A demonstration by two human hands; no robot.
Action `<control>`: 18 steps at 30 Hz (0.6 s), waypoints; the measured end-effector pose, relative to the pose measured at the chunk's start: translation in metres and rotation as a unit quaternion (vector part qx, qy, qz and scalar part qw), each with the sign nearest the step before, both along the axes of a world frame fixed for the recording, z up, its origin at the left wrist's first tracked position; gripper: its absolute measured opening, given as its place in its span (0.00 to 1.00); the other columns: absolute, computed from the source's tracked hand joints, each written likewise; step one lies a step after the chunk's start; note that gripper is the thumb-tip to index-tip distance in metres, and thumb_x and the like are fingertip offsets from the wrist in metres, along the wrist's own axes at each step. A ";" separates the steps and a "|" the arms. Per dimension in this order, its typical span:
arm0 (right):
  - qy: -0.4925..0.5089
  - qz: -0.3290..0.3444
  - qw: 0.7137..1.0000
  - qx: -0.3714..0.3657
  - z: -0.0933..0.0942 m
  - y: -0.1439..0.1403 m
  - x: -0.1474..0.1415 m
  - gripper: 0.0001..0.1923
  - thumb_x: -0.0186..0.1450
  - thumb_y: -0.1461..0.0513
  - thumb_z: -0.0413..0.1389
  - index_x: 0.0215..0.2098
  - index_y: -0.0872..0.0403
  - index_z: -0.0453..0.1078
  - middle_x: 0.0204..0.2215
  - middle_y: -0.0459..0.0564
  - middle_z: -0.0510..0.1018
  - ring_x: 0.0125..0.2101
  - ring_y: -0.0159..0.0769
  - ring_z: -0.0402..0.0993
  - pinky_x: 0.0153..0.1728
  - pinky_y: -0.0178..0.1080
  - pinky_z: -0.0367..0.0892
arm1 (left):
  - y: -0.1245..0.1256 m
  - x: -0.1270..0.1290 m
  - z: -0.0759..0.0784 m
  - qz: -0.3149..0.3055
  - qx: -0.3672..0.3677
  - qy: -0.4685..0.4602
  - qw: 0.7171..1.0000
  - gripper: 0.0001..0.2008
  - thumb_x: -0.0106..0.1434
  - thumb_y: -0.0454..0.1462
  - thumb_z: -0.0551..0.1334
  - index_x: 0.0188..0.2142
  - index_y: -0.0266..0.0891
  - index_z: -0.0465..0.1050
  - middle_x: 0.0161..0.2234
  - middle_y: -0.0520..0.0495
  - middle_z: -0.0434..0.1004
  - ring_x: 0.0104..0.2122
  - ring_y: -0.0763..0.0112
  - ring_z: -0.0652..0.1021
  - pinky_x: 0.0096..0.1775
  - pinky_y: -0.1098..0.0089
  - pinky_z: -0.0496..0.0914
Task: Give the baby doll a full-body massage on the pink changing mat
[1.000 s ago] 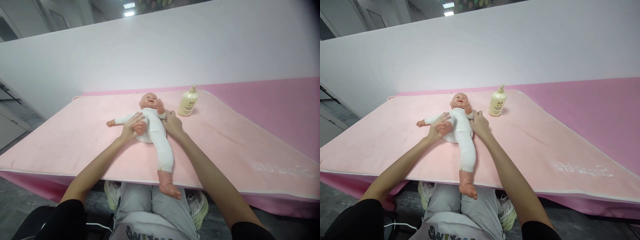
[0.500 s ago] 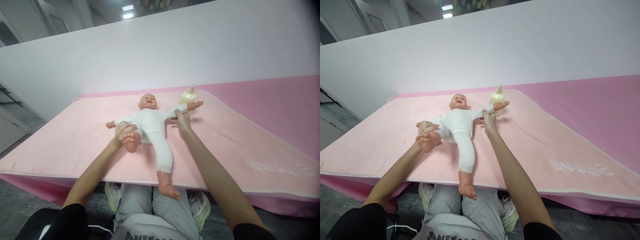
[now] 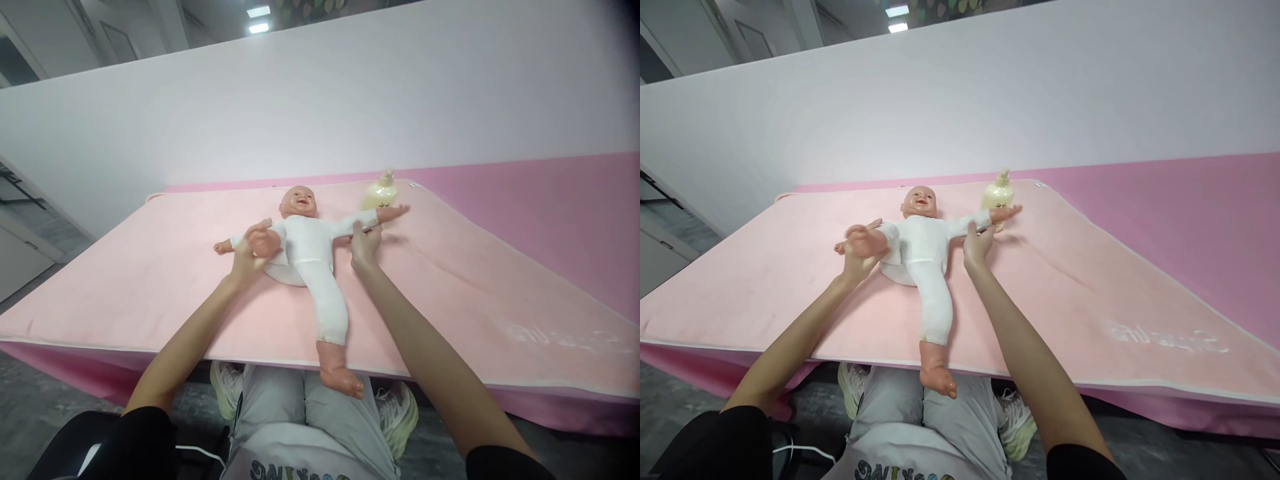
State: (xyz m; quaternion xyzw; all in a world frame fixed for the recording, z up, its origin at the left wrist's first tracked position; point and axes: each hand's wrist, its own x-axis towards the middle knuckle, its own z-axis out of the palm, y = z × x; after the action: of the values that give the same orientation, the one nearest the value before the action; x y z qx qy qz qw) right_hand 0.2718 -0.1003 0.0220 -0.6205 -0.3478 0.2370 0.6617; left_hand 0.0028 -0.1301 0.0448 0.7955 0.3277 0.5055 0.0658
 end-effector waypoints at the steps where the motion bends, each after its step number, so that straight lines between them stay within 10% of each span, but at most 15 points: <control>1: -0.113 0.026 0.993 -0.015 -0.001 -0.002 -0.001 0.24 0.65 0.63 0.48 0.59 0.56 0.56 0.44 0.56 0.71 0.42 0.39 0.71 0.41 0.40 0.70 | 0.004 0.003 -0.001 -0.020 -0.023 0.006 1.000 0.25 0.59 0.49 0.63 0.52 0.39 0.66 0.55 0.40 0.69 0.57 0.56 0.69 0.58 0.52 0.66; 5: -0.481 0.137 0.859 -0.113 0.001 -0.015 -0.011 0.28 0.66 0.64 0.43 0.65 0.50 0.52 0.45 0.58 0.68 0.40 0.45 0.71 0.40 0.45 0.67 | 0.013 0.011 -0.008 -0.068 -0.081 0.028 0.994 0.25 0.60 0.47 0.62 0.53 0.38 0.67 0.58 0.40 0.67 0.61 0.54 0.63 0.62 0.52 0.60; 8: -0.535 0.142 0.822 -0.134 0.005 -0.023 -0.016 0.29 0.67 0.64 0.40 0.66 0.48 0.51 0.45 0.59 0.66 0.38 0.45 0.70 0.38 0.44 0.66 | 0.013 0.014 -0.010 -0.058 -0.060 0.019 0.996 0.26 0.59 0.47 0.63 0.54 0.37 0.66 0.57 0.38 0.68 0.60 0.54 0.65 0.61 0.51 0.61; 13: -0.400 0.102 0.909 -0.054 0.004 -0.015 -0.010 0.24 0.64 0.64 0.45 0.58 0.53 0.61 0.43 0.57 0.69 0.45 0.47 0.66 0.48 0.49 0.63 | 0.016 0.004 -0.014 -0.014 0.020 -0.008 1.000 0.28 0.59 0.50 0.63 0.54 0.37 0.64 0.53 0.37 0.70 0.55 0.55 0.71 0.56 0.53 0.67; 18: 0.021 0.049 0.998 0.032 0.003 0.003 -0.002 0.19 0.61 0.63 0.49 0.51 0.52 0.59 0.44 0.51 0.71 0.43 0.37 0.70 0.45 0.43 0.69 | 0.028 -0.026 -0.024 0.030 0.114 -0.044 0.992 0.37 0.56 0.61 0.55 0.54 0.36 0.63 0.47 0.36 0.72 0.49 0.49 0.74 0.49 0.50 0.70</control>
State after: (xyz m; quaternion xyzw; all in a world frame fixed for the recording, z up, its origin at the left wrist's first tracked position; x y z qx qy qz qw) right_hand 0.2700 -0.0970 0.0251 -0.5758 -0.3713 0.2708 0.6762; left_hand -0.0229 -0.1023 0.0211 0.7648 0.2884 0.5755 -0.0264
